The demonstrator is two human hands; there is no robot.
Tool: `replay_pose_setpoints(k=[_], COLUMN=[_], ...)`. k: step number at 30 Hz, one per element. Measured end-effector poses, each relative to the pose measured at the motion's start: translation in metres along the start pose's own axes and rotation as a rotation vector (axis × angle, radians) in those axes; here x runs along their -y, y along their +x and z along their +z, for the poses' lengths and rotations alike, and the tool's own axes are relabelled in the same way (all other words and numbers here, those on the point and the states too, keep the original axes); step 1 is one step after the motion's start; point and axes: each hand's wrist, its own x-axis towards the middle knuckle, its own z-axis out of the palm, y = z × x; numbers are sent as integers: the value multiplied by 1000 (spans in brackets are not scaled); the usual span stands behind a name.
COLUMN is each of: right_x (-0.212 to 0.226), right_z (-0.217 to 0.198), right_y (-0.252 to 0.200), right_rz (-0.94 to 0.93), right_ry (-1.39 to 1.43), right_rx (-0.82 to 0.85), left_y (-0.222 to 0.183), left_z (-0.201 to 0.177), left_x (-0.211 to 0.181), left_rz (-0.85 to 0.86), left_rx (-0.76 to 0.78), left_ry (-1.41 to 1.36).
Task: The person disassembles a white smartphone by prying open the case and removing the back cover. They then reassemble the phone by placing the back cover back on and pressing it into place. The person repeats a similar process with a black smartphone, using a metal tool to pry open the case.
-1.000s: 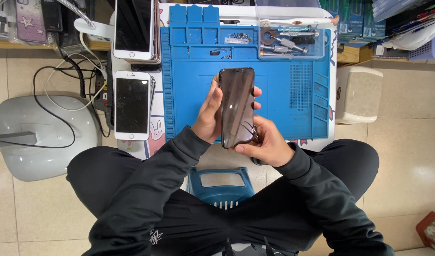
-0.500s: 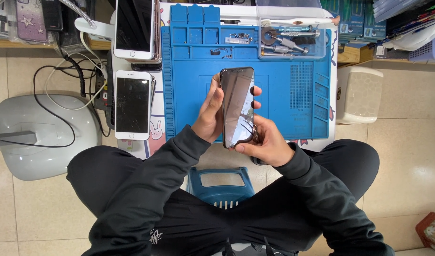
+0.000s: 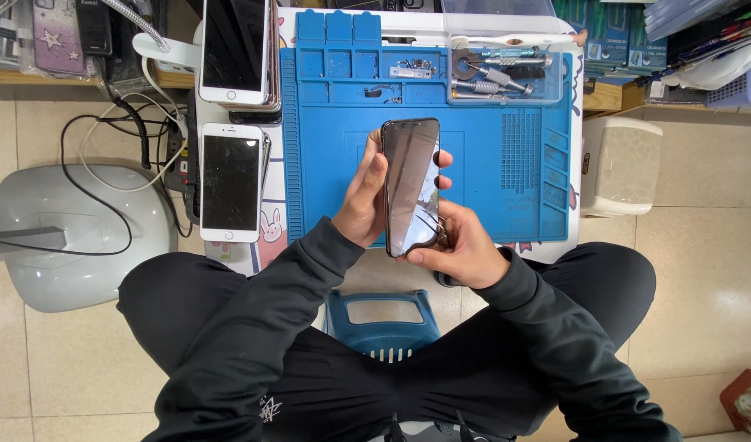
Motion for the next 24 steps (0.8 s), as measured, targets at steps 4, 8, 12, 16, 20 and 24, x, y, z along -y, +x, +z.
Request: replay_pose_setpoints(k=[4, 8, 12, 16, 20, 24], right_x=[4, 2, -2, 1, -5, -1], right_z=[3, 2, 2, 5, 4, -2], right_y=[1, 0, -3, -2, -4, -2], right_rz=[-5, -39, -106, -142, -172, -176], right_ry=[2, -64, -214, -261, -294, -315], right_rx=[-7, -15, -16, -18, -14, -30], left_y=[0, 0, -2, -4, -5, -3], left_z=[-1, -6, -6, -14, -17, -2], left_x=[-2, -1, 0, 7, 9, -7], left_rz=[12, -39, -52, -51, -59, -116], left_rx=[11, 101, 159, 185, 210, 180], left_ry=[15, -94, -145, -125, -141, -186])
